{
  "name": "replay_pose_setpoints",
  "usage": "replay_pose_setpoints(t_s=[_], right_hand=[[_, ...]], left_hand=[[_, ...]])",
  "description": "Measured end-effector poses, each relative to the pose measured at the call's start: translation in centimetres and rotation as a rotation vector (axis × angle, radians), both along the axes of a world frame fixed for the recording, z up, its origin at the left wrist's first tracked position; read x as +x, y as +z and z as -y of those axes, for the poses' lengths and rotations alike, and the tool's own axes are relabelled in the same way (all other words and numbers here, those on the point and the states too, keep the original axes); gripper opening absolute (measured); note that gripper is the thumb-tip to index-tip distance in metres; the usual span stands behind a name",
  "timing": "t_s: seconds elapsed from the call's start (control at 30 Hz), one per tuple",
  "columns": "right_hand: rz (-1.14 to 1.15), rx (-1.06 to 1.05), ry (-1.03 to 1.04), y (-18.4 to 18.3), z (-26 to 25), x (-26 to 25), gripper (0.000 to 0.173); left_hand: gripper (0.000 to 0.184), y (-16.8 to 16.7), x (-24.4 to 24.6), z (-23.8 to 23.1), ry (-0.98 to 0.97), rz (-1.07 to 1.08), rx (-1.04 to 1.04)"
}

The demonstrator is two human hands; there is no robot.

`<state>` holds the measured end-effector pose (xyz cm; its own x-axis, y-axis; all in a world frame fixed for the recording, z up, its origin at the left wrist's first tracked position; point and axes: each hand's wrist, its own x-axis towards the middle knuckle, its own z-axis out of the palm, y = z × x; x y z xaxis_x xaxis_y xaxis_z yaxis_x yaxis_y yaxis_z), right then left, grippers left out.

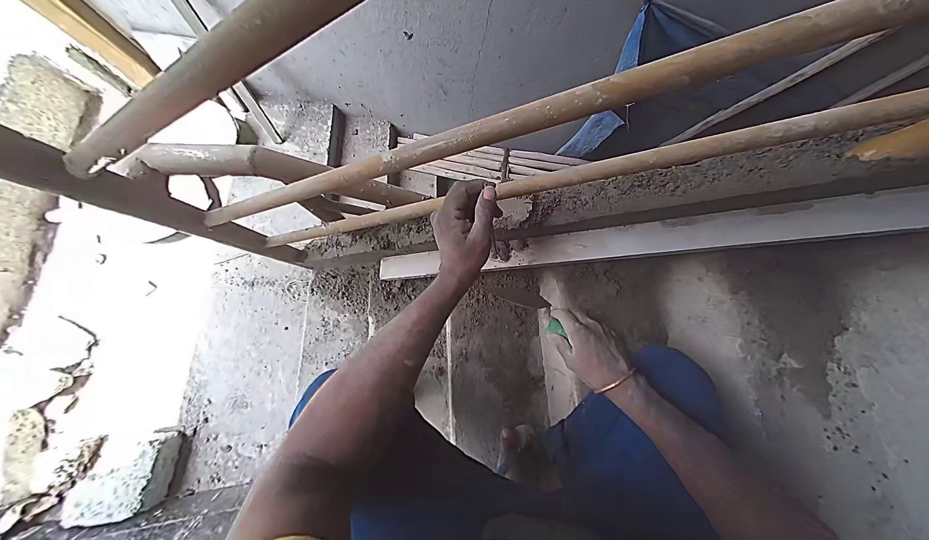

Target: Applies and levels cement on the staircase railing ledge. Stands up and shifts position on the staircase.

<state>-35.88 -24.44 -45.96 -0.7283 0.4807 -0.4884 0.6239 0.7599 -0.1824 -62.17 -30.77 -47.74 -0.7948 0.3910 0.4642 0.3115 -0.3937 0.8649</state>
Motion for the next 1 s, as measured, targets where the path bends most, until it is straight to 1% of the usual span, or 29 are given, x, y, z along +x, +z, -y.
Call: replay_pose_setpoints(t_s=[0.03,0.07,0.13,0.17,0.2,0.27,0.33,0.37,0.4,0.47,0.5,0.53,0.57,0.6,0.67,0.77,0.83,0.93,1.0], right_hand=[[0.001,-0.004,0.069,-0.1,-1.2,0.1,0.040],[0.081,0.000,0.131,-0.1,-2.4,0.0,0.040],[0.437,0.074,0.214,0.4,-4.0,-1.0,0.036],[0.565,0.130,0.247,0.5,-4.3,-1.4,0.034],[0.617,0.158,0.253,0.4,-4.4,-1.5,0.034],[0.593,0.125,0.175,0.0,-4.4,-1.8,0.042],[0.454,-0.018,0.009,-0.2,-3.8,-2.0,0.047],[0.326,-0.164,-0.136,-0.3,-3.3,-2.0,0.047],[0.168,-0.350,-0.335,-0.8,-2.5,-1.8,0.043],[-0.177,-0.800,-0.873,-2.0,0.9,-1.8,0.021],[-0.332,-0.949,-1.112,-2.6,2.8,-2.2,0.022],[-0.468,-1.037,-1.285,-3.1,4.3,-2.8,0.030],[-0.582,-1.075,-1.394,-3.7,5.2,-3.7,0.035],[-0.684,-1.085,-1.449,-4.2,5.8,-4.7,0.036],[-0.831,-1.078,-1.480,-4.9,6.1,-6.6,0.035],[-0.937,-1.049,-1.528,-5.9,5.4,-9.1,0.034],[-0.956,-1.047,-1.560,-6.7,5.5,-10.5,0.033],[-0.938,-1.093,-1.576,-8.6,7.1,-12.9,0.033],[-0.851,-1.160,-1.560,-10.6,8.9,-14.3,0.033]], left_hand=[[0.018,0.0,-0.3,0.2,0.007,-0.011,-0.004],[0.018,0.0,-0.6,0.5,0.012,-0.018,-0.008],[0.018,0.2,-1.2,0.9,0.033,-0.020,-0.017],[0.017,0.3,-1.5,1.1,0.047,-0.017,-0.011],[0.016,0.4,-1.9,1.2,0.057,-0.008,0.000],[0.016,0.5,-2.7,1.7,0.082,0.018,0.032],[0.015,0.6,-3.1,2.1,0.100,0.035,0.040],[0.014,0.7,-3.2,2.2,0.107,0.036,0.039],[0.013,0.8,-3.3,2.4,0.112,0.037,0.039],[0.013,0.8,-3.4,2.5,0.112,0.031,0.042],[0.012,0.8,-3.5,2.6,0.107,0.026,0.048],[0.012,0.9,-3.6,2.6,0.109,0.022,0.056],[0.012,0.9,-3.7,2.7,0.115,0.020,0.062],[0.013,0.9,-3.9,2.8,0.120,0.017,0.067],[0.013,0.8,-4.1,3.1,0.131,0.013,0.079],[0.012,1.1,-4.4,3.7,0.131,0.013,0.091],[0.011,1.3,-4.6,4.1,0.133,0.014,0.111],[0.011,1.5,-4.8,4.4,0.145,0.013,0.122],[0.012,1.5,-4.8,4.6,0.148,0.021,0.116]])
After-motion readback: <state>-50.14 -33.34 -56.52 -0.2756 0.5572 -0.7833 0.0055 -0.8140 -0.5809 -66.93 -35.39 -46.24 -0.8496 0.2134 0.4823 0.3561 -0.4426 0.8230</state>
